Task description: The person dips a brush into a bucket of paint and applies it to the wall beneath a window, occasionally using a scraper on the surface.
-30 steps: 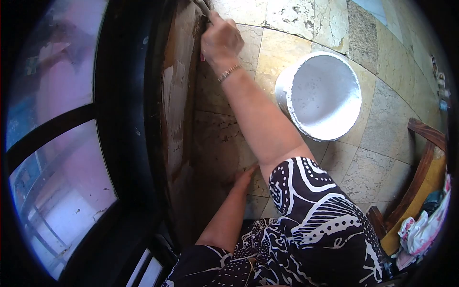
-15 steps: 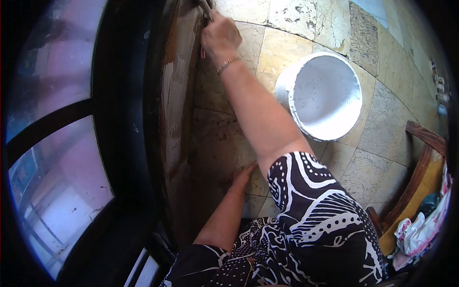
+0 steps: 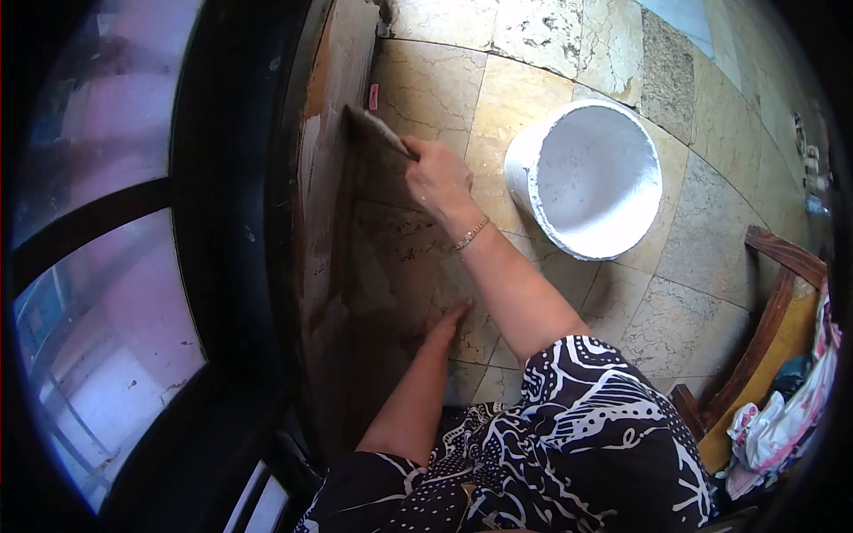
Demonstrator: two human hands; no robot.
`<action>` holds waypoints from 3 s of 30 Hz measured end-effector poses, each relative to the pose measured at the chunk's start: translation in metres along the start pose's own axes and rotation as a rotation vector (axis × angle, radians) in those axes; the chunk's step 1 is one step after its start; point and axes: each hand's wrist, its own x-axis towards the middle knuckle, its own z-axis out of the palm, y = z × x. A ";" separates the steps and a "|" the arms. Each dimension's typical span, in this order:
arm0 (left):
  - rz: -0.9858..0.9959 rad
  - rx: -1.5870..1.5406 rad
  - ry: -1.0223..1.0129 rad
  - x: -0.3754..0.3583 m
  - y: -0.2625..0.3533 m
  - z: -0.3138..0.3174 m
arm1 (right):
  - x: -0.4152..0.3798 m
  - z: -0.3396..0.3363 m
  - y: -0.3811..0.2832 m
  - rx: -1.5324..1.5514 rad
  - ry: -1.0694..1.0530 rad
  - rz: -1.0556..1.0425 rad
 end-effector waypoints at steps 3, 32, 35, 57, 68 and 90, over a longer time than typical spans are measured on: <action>-0.022 -0.114 0.074 -0.082 0.076 0.017 | 0.021 -0.018 -0.016 0.092 0.209 0.021; -0.092 0.049 0.101 -0.010 0.017 0.004 | 0.076 0.019 -0.012 0.095 0.030 -0.012; -0.083 0.038 0.107 -0.034 0.035 0.009 | 0.022 0.031 0.016 0.093 -0.043 -0.129; 0.181 -0.051 0.067 -0.027 0.043 0.006 | -0.108 0.005 0.005 -0.132 -0.459 -0.197; 0.035 -0.139 0.113 -0.015 0.020 0.008 | 0.039 0.010 -0.040 0.215 0.147 0.015; 0.015 0.001 0.161 0.001 0.007 0.005 | 0.031 0.010 -0.042 0.220 0.307 -0.215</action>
